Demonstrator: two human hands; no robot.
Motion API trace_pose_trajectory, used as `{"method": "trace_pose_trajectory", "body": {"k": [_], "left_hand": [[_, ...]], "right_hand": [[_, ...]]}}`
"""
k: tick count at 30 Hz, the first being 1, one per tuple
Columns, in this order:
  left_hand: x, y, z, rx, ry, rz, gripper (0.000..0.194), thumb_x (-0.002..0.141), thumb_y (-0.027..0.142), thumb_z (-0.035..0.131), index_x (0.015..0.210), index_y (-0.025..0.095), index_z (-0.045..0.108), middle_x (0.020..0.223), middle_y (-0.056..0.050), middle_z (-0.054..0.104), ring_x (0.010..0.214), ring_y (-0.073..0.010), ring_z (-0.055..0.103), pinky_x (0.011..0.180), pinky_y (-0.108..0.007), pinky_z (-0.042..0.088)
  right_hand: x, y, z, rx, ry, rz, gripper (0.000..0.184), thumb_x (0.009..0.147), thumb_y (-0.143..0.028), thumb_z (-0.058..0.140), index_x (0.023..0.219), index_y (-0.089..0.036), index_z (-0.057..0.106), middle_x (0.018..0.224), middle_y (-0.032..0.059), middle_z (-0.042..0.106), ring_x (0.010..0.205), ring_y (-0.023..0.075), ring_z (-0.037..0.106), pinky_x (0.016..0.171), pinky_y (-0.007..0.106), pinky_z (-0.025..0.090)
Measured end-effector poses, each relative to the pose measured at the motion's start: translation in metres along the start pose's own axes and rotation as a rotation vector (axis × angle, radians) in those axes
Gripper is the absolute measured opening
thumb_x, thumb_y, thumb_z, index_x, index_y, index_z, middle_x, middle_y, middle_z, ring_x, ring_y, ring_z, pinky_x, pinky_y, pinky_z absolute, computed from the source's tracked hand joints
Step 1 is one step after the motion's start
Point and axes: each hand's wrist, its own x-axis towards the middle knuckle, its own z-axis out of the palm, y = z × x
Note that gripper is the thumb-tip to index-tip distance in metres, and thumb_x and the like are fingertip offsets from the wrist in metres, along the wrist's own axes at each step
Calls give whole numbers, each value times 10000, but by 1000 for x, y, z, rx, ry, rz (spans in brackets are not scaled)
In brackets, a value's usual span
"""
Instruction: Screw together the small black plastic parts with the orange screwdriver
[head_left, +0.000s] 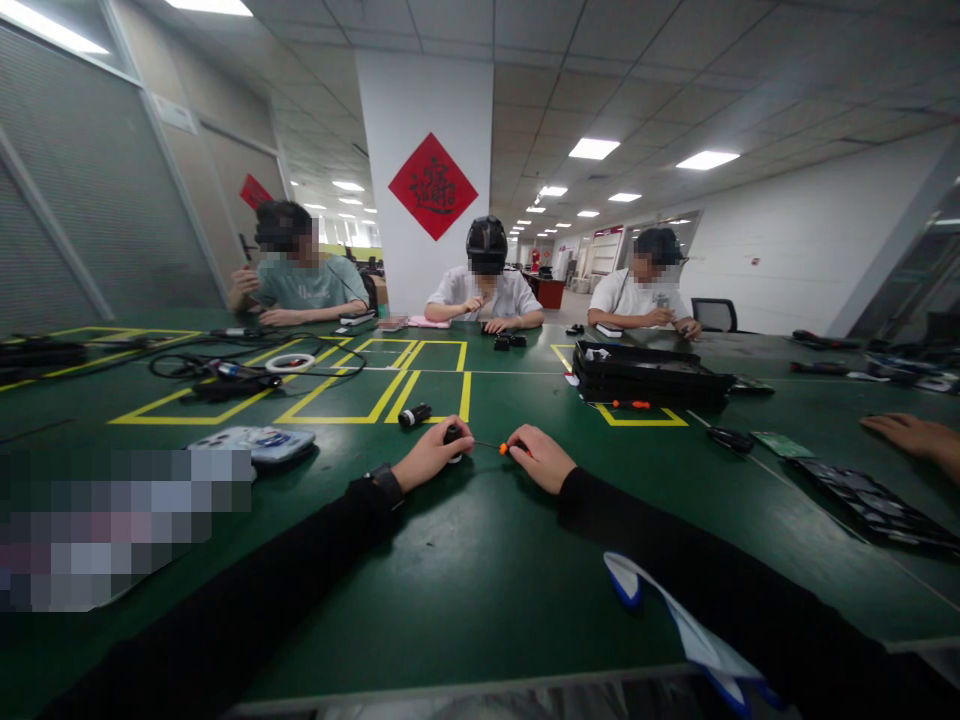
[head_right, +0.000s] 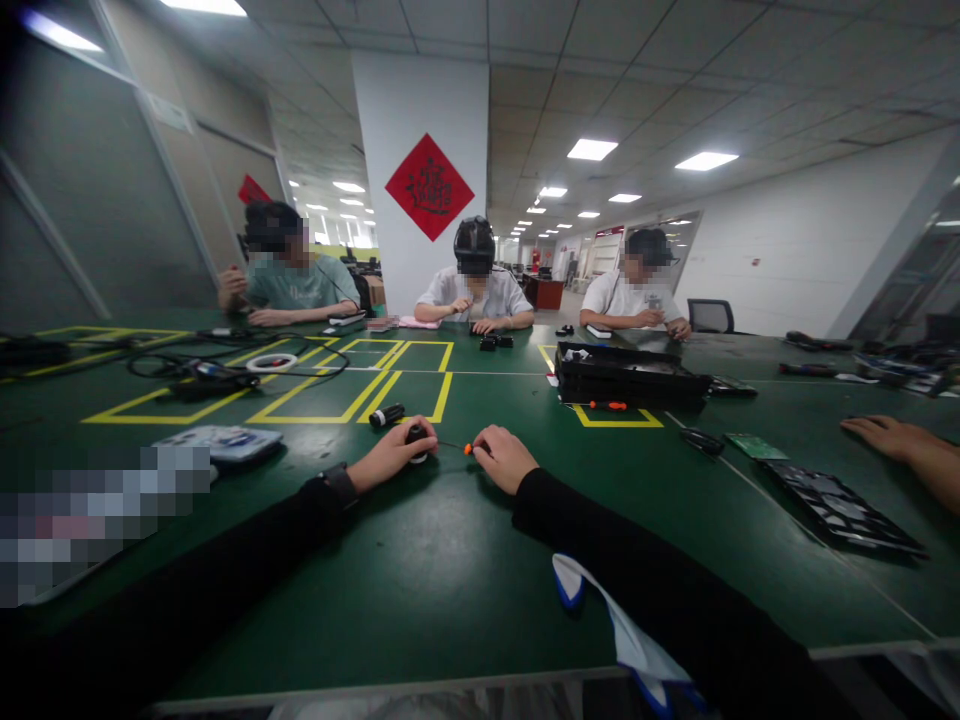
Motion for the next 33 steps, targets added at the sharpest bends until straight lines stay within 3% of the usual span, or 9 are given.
{"method": "trace_pose_trajectory", "body": {"k": [6, 14, 22, 33], "left_hand": [[-1, -1, 0, -22, 3, -8, 243, 739, 387, 516, 815, 156, 525, 722, -3, 585, 683, -114, 533, 683, -251, 421], [-1, 1, 1, -1, 13, 0, 248, 741, 398, 511, 801, 158, 525, 717, -5, 584, 680, -118, 535, 681, -255, 424], [-1, 2, -1, 15, 15, -3, 250, 740, 402, 508, 809, 162, 525, 719, -4, 586, 686, -120, 535, 695, -261, 423], [-1, 3, 0, 1, 17, -16, 255, 728, 401, 516, 809, 159, 530, 707, -6, 586, 669, -123, 534, 669, -264, 429]], "right_hand": [[0, 1, -2, 9, 0, -72, 69, 793, -164, 444, 805, -154, 511, 847, 40, 499, 807, 139, 447, 755, 269, 356], [-1, -1, -1, 30, 12, -36, 166, 725, -177, 539, 882, -161, 486, 859, 29, 499, 793, 141, 447, 724, 261, 359], [1, 0, 0, -4, 13, -6, 101, 802, -155, 415, 783, -151, 514, 811, 32, 497, 786, 134, 445, 745, 268, 346], [-1, -3, -2, 32, 9, -15, 141, 729, -185, 530, 861, -160, 486, 846, 28, 493, 786, 141, 442, 715, 261, 352]]}}
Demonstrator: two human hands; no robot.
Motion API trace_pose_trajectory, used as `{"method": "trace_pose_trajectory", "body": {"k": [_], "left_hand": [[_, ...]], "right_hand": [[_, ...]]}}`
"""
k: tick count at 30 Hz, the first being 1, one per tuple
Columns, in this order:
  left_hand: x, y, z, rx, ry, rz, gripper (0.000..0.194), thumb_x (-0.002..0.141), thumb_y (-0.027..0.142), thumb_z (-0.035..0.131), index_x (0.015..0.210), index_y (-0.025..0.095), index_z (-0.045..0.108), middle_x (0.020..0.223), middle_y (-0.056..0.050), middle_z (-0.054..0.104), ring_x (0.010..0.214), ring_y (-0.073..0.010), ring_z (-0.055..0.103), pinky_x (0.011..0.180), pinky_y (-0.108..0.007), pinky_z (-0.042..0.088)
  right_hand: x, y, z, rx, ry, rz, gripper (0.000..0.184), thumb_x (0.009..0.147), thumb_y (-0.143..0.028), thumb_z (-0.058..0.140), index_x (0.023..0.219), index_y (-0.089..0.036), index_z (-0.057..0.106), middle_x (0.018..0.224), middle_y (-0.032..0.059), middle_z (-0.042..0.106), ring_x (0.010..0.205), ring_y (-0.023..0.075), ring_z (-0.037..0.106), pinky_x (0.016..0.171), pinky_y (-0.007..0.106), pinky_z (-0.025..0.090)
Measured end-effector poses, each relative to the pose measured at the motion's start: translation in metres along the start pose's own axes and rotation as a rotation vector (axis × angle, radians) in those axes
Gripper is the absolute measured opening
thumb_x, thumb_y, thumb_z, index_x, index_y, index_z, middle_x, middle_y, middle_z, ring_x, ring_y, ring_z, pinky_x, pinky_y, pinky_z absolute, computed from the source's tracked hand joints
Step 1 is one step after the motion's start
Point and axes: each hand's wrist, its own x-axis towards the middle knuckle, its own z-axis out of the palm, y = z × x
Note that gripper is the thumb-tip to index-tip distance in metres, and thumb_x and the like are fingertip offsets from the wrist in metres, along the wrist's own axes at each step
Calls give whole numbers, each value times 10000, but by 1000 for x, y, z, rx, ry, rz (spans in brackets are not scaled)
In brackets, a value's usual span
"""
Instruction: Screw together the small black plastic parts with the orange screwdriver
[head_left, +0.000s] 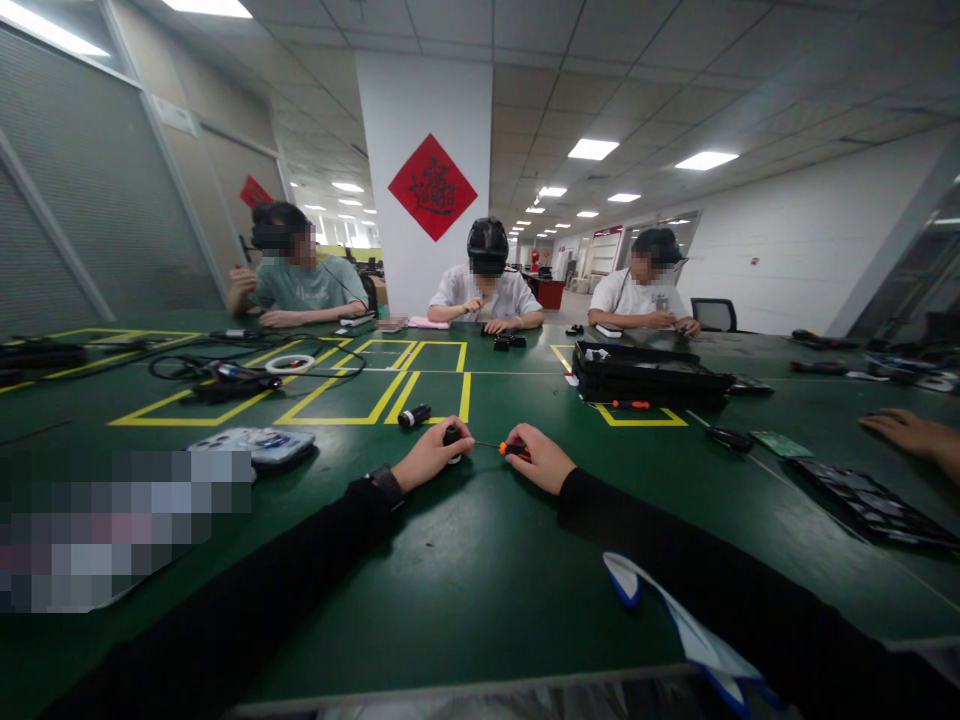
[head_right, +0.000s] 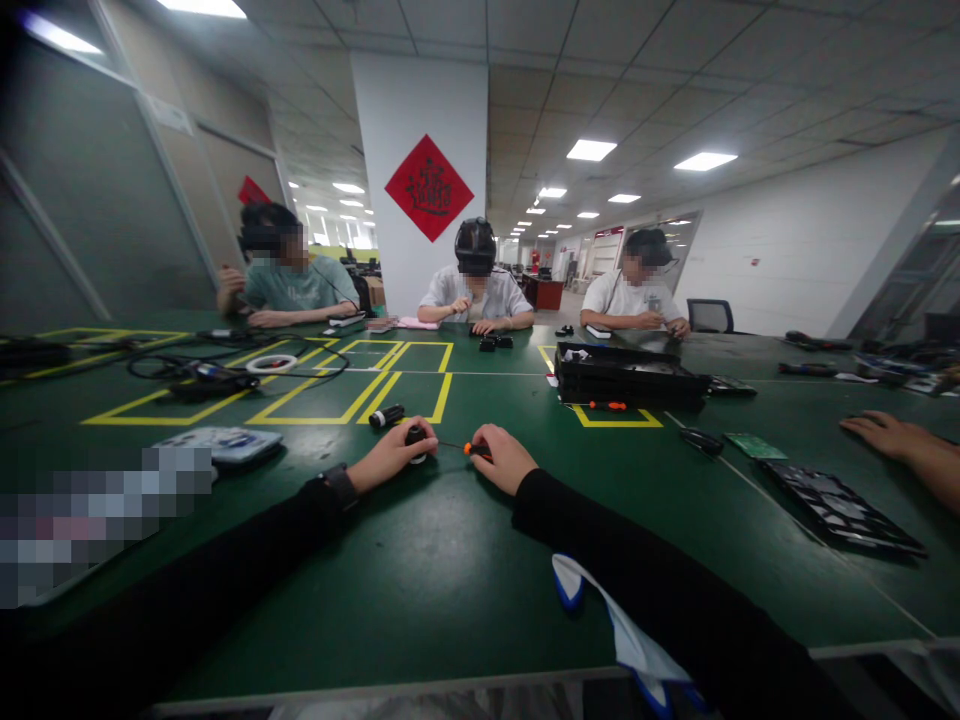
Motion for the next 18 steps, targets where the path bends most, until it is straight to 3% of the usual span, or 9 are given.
{"method": "trace_pose_trajectory", "body": {"k": [7, 18], "left_hand": [[0, 0, 0, 1, 1, 1, 249, 728, 394, 520, 806, 157, 530, 712, -5, 585, 675, -120, 534, 678, -262, 426], [0, 0, 0, 3, 4, 7, 249, 733, 394, 513, 800, 154, 528, 707, -10, 583, 677, -124, 532, 683, -269, 427]], "right_hand": [[2, 1, 1, -14, 0, 22, 84, 799, -166, 425, 802, -151, 507, 811, 28, 494, 772, 131, 442, 727, 261, 349], [0, 2, 1, 25, 5, -3, 156, 728, -187, 535, 874, -161, 486, 853, 28, 500, 785, 140, 449, 721, 267, 360]]}}
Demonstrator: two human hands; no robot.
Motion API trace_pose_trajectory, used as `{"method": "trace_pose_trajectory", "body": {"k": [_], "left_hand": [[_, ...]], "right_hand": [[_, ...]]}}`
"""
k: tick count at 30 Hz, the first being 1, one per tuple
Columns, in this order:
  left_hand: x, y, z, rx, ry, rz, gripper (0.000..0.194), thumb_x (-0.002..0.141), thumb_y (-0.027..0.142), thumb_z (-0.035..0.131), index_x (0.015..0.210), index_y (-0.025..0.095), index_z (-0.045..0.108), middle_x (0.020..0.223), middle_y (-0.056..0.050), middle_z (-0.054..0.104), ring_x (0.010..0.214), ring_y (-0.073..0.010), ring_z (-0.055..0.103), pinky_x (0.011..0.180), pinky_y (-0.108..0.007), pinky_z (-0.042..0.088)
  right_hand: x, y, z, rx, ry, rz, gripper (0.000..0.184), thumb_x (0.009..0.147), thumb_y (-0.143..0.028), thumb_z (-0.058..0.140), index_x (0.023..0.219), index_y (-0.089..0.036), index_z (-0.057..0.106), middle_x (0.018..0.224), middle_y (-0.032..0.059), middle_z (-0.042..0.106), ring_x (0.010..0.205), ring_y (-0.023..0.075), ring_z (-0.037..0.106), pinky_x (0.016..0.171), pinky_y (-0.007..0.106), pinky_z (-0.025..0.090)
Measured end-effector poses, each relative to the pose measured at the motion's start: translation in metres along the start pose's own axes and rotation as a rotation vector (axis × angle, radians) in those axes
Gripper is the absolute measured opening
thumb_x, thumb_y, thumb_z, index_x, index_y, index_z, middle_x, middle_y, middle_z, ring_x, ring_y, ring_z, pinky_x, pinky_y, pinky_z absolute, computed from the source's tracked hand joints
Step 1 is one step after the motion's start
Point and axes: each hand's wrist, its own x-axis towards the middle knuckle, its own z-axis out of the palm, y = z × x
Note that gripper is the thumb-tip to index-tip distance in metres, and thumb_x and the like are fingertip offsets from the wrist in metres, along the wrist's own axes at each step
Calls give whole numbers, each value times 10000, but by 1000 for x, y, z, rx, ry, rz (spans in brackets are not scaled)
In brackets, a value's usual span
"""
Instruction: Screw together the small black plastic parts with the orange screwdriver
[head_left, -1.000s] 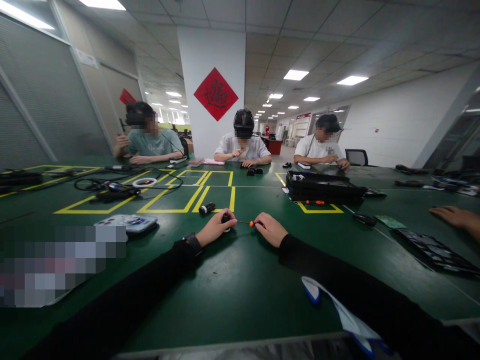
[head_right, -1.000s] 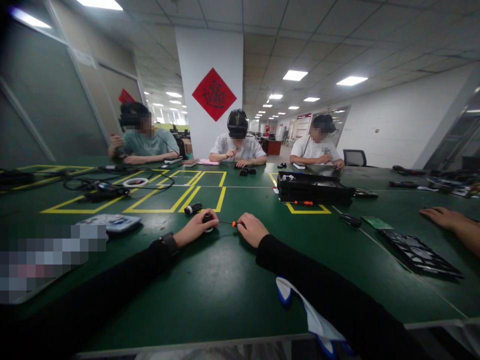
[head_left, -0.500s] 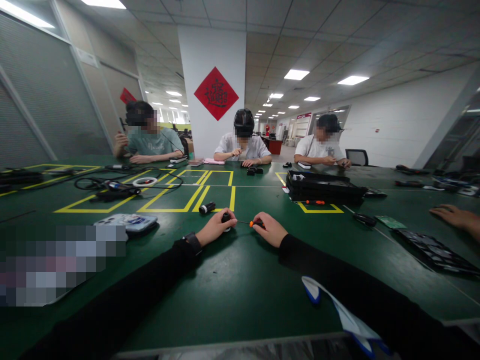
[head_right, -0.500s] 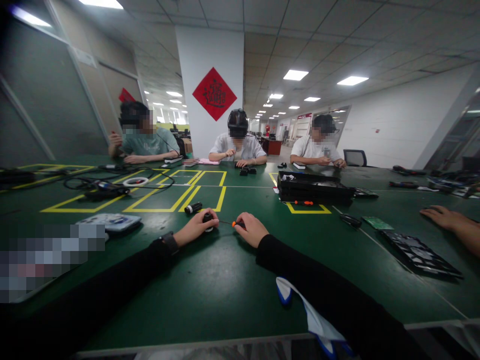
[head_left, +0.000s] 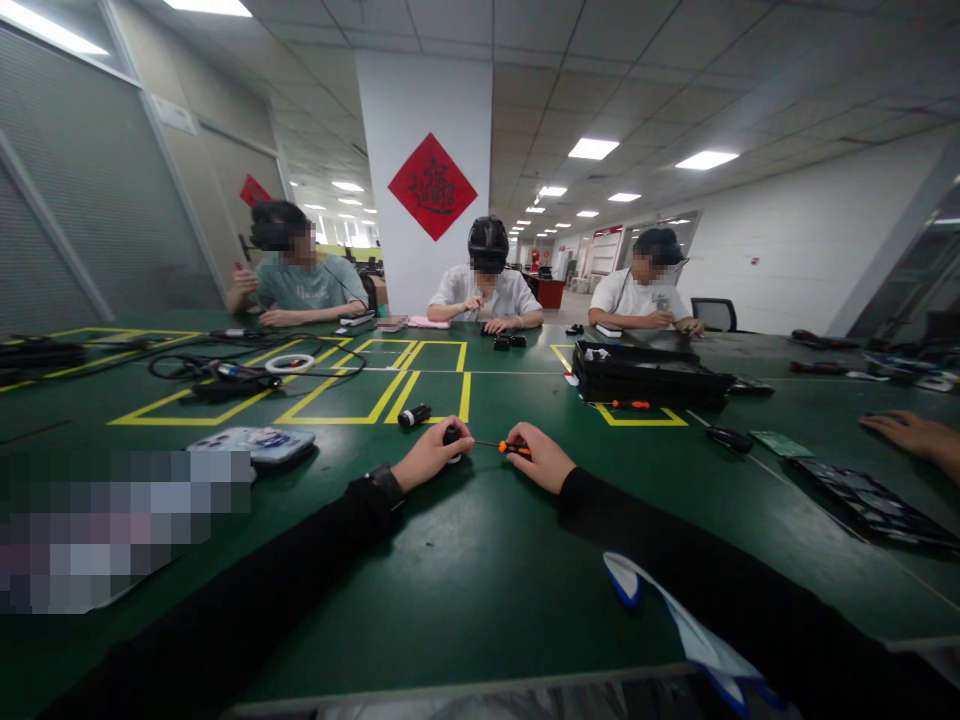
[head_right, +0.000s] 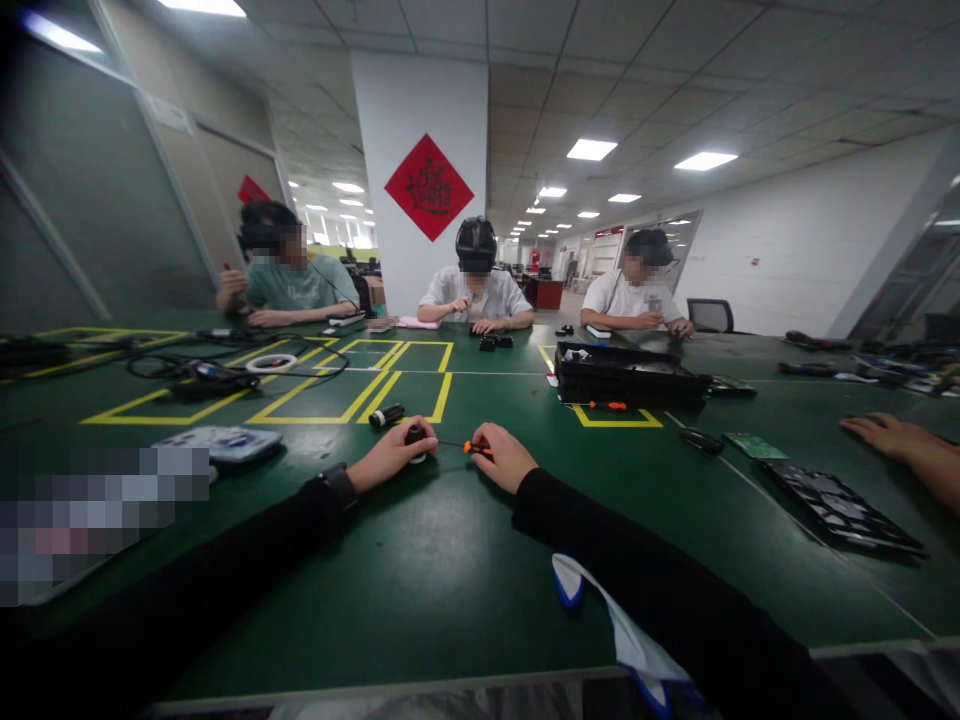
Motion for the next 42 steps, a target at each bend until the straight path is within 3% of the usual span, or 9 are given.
{"method": "trace_pose_trajectory", "body": {"k": [7, 17, 24, 31, 36, 42], "left_hand": [[0, 1, 0, -29, 5, -21, 248, 722, 393, 524, 803, 159, 530, 707, -11, 582, 680, -127, 532, 686, -273, 430], [0, 2, 0, -23, -5, -3, 245, 732, 391, 510, 798, 156, 532, 705, -10, 584, 675, -122, 530, 686, -267, 428], [1, 0, 1, -26, 4, -22, 245, 719, 385, 524, 797, 153, 532, 702, -9, 580, 674, -126, 530, 679, -273, 430], [0, -1, 0, -34, 2, -25, 245, 726, 391, 519, 802, 159, 533, 696, -3, 589, 664, -121, 537, 668, -260, 429], [1, -2, 0, -25, -10, -20, 240, 731, 386, 515, 805, 158, 526, 704, -5, 589, 665, -120, 534, 670, -261, 425], [0, -1, 0, -27, -14, -12, 243, 735, 388, 510, 808, 156, 523, 706, -11, 584, 680, -129, 537, 692, -276, 427]], "right_hand": [[1, 1, 0, -22, -16, 21, 132, 816, -163, 398, 844, -156, 527, 844, 39, 502, 812, 140, 456, 768, 283, 358], [0, 1, -1, 21, -1, 12, 182, 722, -137, 525, 898, -170, 495, 880, 28, 486, 781, 133, 455, 725, 261, 370], [1, 1, 1, -20, 1, 45, 130, 828, -200, 404, 849, -152, 523, 832, 34, 491, 791, 132, 454, 748, 271, 363], [0, 0, -2, -32, 0, -20, 66, 786, -168, 462, 835, -159, 504, 866, 39, 479, 802, 136, 447, 750, 274, 365], [0, 0, 1, -25, 19, -2, 129, 737, -184, 527, 856, -164, 484, 868, 29, 473, 772, 131, 442, 715, 264, 368], [1, 1, 1, -59, 23, 46, 96, 810, -186, 422, 828, -156, 511, 837, 33, 481, 788, 132, 445, 738, 268, 361]]}}
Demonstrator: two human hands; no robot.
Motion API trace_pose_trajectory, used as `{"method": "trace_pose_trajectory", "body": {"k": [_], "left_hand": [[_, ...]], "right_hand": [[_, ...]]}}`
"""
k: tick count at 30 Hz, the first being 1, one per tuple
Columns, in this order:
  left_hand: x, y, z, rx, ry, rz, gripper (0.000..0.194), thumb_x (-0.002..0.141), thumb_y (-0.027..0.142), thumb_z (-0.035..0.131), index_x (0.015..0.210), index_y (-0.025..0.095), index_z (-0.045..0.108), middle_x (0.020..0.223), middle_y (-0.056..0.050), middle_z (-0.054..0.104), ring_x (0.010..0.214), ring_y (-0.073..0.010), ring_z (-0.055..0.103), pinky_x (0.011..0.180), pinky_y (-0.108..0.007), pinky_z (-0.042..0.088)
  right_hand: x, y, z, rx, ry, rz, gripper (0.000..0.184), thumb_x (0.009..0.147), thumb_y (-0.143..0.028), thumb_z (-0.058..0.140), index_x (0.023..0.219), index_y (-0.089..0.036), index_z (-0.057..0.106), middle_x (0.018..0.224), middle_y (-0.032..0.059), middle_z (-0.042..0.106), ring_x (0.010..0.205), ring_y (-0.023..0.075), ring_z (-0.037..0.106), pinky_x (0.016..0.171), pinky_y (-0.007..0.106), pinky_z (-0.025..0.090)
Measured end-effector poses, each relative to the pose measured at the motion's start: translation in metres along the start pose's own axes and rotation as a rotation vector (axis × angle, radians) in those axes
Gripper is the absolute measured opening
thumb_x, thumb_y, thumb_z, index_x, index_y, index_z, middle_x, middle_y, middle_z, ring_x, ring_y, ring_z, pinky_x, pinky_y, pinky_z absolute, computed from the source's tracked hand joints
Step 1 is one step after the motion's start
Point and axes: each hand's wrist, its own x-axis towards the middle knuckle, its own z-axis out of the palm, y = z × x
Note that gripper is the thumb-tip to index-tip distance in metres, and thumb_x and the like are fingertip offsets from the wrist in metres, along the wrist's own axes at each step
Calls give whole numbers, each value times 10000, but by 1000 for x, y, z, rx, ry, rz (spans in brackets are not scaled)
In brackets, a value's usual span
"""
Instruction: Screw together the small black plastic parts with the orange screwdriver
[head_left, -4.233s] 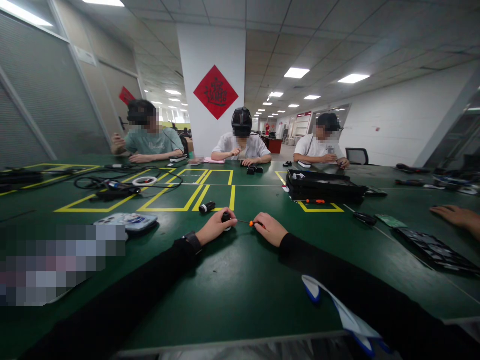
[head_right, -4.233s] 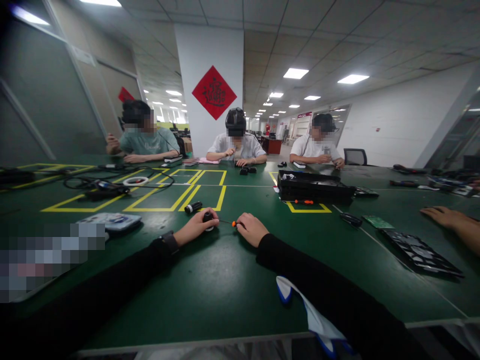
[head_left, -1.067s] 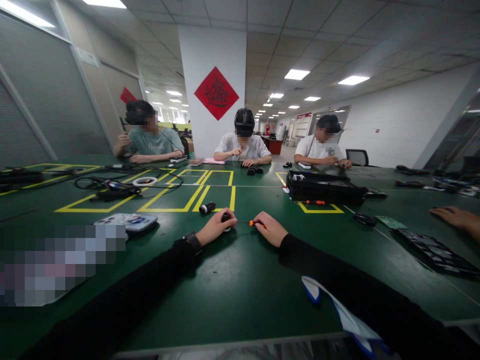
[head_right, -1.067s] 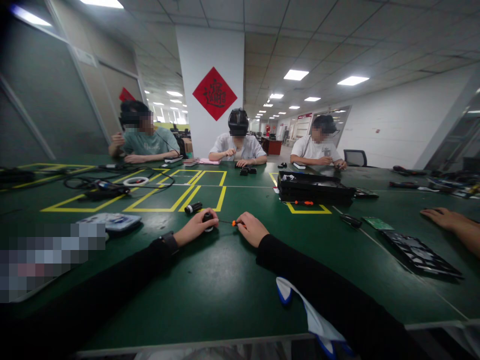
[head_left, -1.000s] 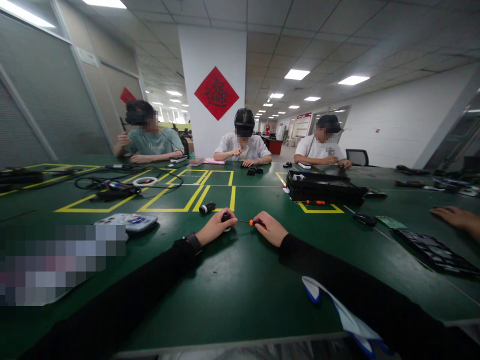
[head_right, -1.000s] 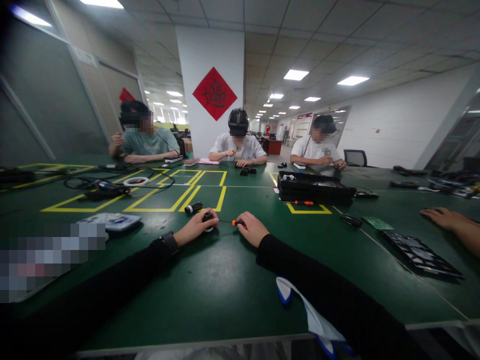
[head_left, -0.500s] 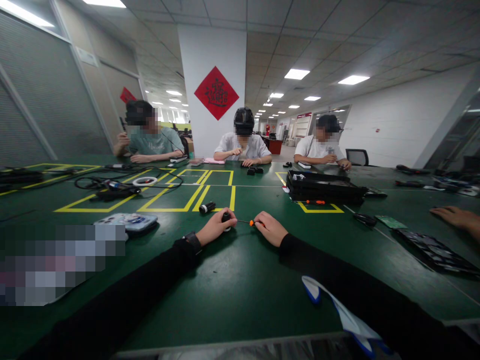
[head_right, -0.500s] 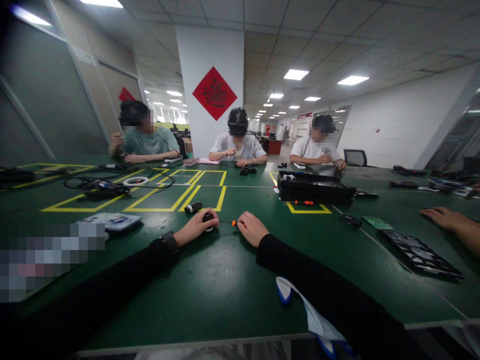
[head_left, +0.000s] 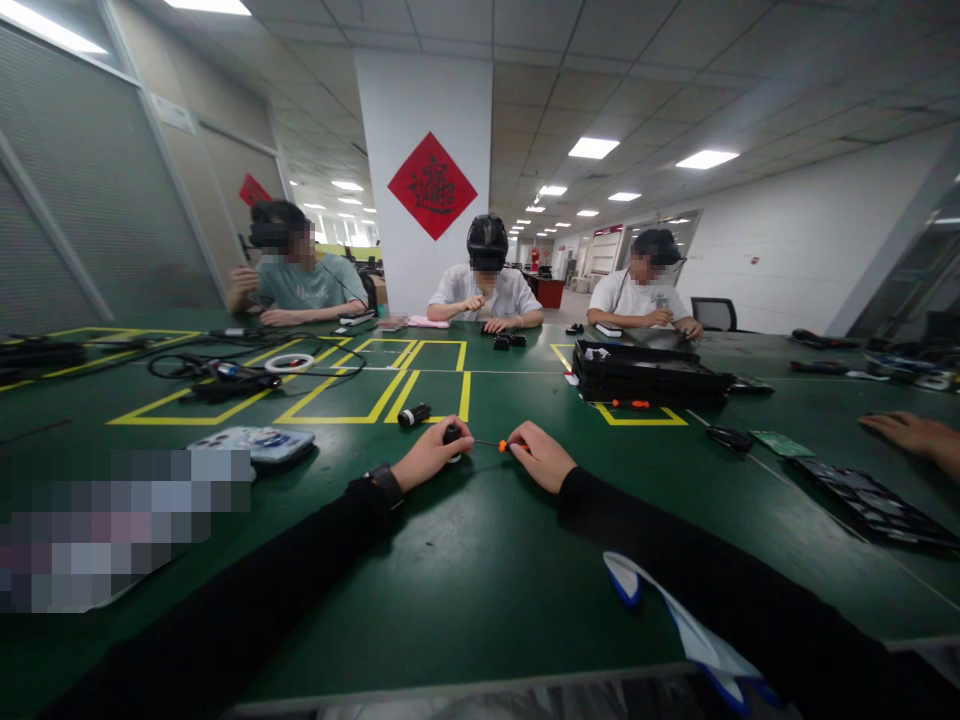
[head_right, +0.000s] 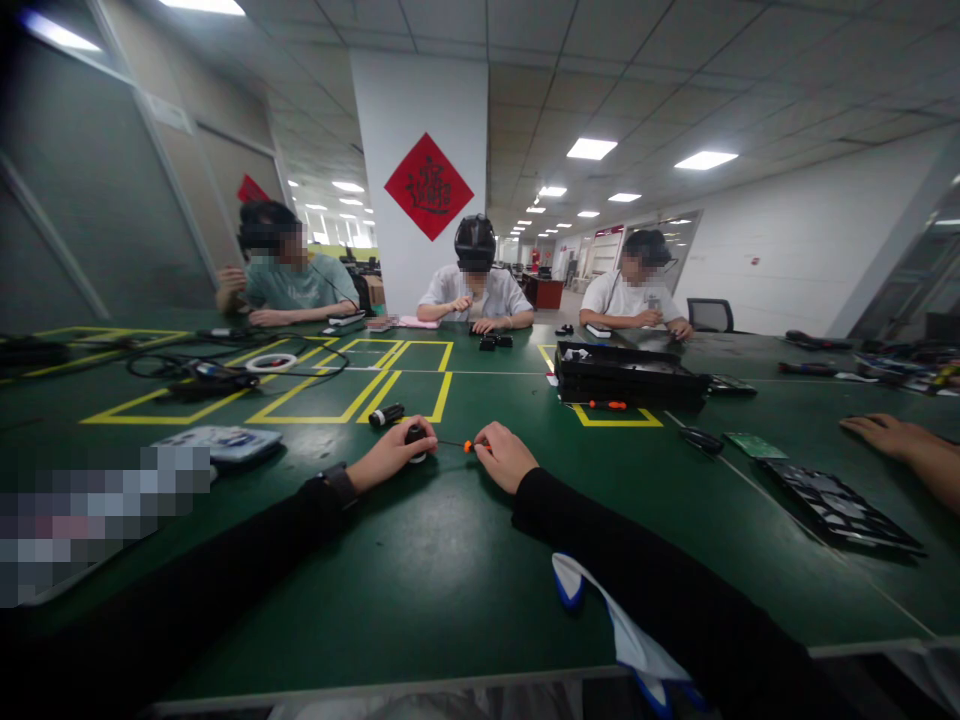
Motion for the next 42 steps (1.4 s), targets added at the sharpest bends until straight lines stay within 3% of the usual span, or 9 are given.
{"method": "trace_pose_trajectory", "body": {"k": [8, 13, 21, 25, 30, 37, 42], "left_hand": [[1, -1, 0, -12, -6, -2, 246, 737, 388, 508, 810, 154, 522, 706, -7, 584, 683, -123, 538, 690, -266, 427], [1, -2, 0, -4, -7, 7, 243, 742, 386, 504, 817, 155, 521, 702, -4, 587, 675, -118, 537, 686, -261, 426], [1, -2, 0, -11, -12, 6, 242, 739, 385, 513, 818, 157, 518, 709, -5, 590, 677, -118, 542, 686, -261, 426], [1, -2, 0, -9, -11, 3, 248, 741, 390, 512, 819, 155, 519, 710, -5, 590, 676, -119, 543, 685, -261, 427], [1, -3, 0, 8, -7, 13, 248, 744, 392, 508, 817, 155, 518, 709, -3, 586, 674, -117, 540, 682, -259, 427], [1, -4, 0, 6, -13, 20, 238, 744, 384, 509, 816, 157, 515, 710, -5, 584, 676, -118, 538, 685, -261, 426], [1, -4, 1, 7, 5, 20, 238, 739, 383, 512, 813, 157, 524, 710, -7, 583, 679, -120, 537, 680, -259, 427]], "right_hand": [[0, 0, -2, 34, 2, -73, 60, 769, -152, 471, 822, -155, 499, 872, 41, 476, 807, 138, 446, 750, 274, 362], [-1, 0, 0, 32, 17, -61, 136, 730, -171, 533, 854, -163, 478, 876, 31, 472, 783, 133, 443, 723, 264, 367], [0, 2, 0, 1, -2, -22, 126, 823, -184, 400, 786, -154, 515, 826, 36, 479, 792, 133, 443, 748, 272, 357], [0, 2, -1, 19, 3, -49, 57, 784, -171, 459, 822, -155, 499, 851, 37, 479, 781, 132, 441, 732, 267, 361], [-1, 1, 0, 23, 4, -40, 141, 733, -174, 527, 864, -159, 478, 863, 30, 477, 766, 130, 439, 707, 256, 364], [1, 1, 1, 3, 0, -12, 112, 821, -196, 406, 792, -155, 505, 811, 30, 481, 764, 129, 440, 720, 261, 353], [0, 2, 0, 28, -1, -42, 72, 781, -170, 460, 841, -155, 497, 842, 33, 487, 766, 131, 442, 713, 259, 355]]}}
